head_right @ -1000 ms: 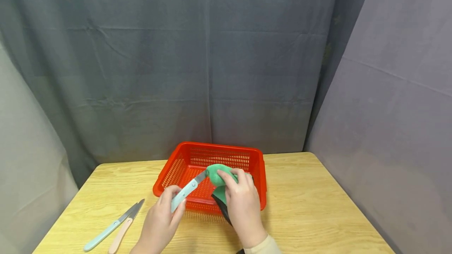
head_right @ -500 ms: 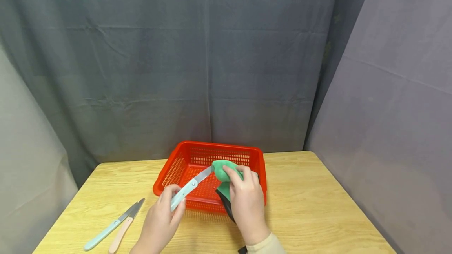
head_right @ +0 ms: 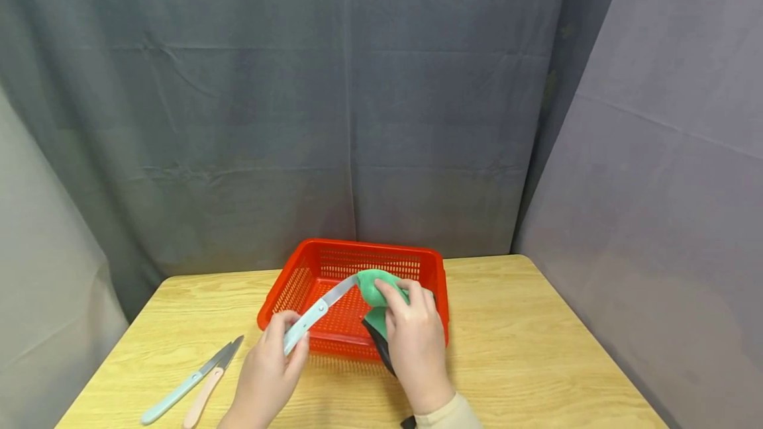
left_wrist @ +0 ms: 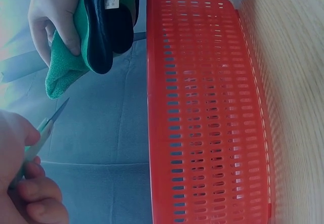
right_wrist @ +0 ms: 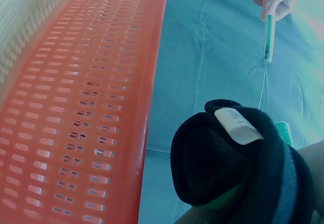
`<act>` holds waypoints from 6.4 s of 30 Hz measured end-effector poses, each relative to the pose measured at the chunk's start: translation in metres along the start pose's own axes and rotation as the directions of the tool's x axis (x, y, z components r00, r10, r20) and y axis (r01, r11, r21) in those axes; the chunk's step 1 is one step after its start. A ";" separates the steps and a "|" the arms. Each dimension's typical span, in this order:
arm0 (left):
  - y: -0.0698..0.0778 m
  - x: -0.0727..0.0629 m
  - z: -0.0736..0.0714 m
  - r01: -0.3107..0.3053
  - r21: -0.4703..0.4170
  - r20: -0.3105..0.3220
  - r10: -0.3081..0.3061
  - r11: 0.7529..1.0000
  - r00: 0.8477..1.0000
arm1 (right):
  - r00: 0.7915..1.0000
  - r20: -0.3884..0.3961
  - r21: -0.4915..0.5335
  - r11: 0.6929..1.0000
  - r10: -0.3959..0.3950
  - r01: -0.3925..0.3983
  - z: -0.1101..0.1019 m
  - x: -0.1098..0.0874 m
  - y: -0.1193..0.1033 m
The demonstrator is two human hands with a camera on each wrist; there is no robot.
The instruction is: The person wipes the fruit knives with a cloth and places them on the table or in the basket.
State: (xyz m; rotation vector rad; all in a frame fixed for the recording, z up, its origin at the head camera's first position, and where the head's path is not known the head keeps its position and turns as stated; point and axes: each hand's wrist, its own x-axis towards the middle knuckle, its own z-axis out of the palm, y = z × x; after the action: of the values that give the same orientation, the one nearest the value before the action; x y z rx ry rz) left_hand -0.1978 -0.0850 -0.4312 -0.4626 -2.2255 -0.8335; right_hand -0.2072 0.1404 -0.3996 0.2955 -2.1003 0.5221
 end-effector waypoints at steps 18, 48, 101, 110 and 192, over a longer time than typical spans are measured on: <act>0.000 0.003 -0.004 0.059 -0.012 0.007 -0.059 0.998 0.998 | 1.000 0.012 0.013 1.000 0.004 -0.004 -0.002 0.000 -0.002; -0.029 0.045 -0.005 0.096 -0.025 0.252 -0.087 0.995 0.964 | 0.997 0.060 0.012 0.998 -0.056 0.055 -0.008 -0.001 -0.001; -0.035 0.073 0.051 -0.093 0.172 0.631 -0.037 0.981 0.775 | 0.994 0.088 -0.028 0.997 -0.068 0.071 -0.009 -0.011 0.009; -0.031 0.074 0.045 -0.071 0.198 0.613 -0.067 0.978 0.787 | 0.994 0.081 -0.019 0.997 -0.067 0.069 -0.008 -0.011 0.011; -0.148 -0.042 -0.062 0.355 0.549 0.558 -0.648 0.757 0.518 | 0.989 0.046 0.046 0.989 -0.139 0.137 -0.025 -0.012 0.013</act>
State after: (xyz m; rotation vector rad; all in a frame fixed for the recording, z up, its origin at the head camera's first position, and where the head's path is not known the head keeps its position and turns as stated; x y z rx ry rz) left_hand -0.2173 -0.2380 -0.4908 0.1366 -3.3008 -0.4951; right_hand -0.1868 0.1636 -0.4007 0.4794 -2.1002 0.4812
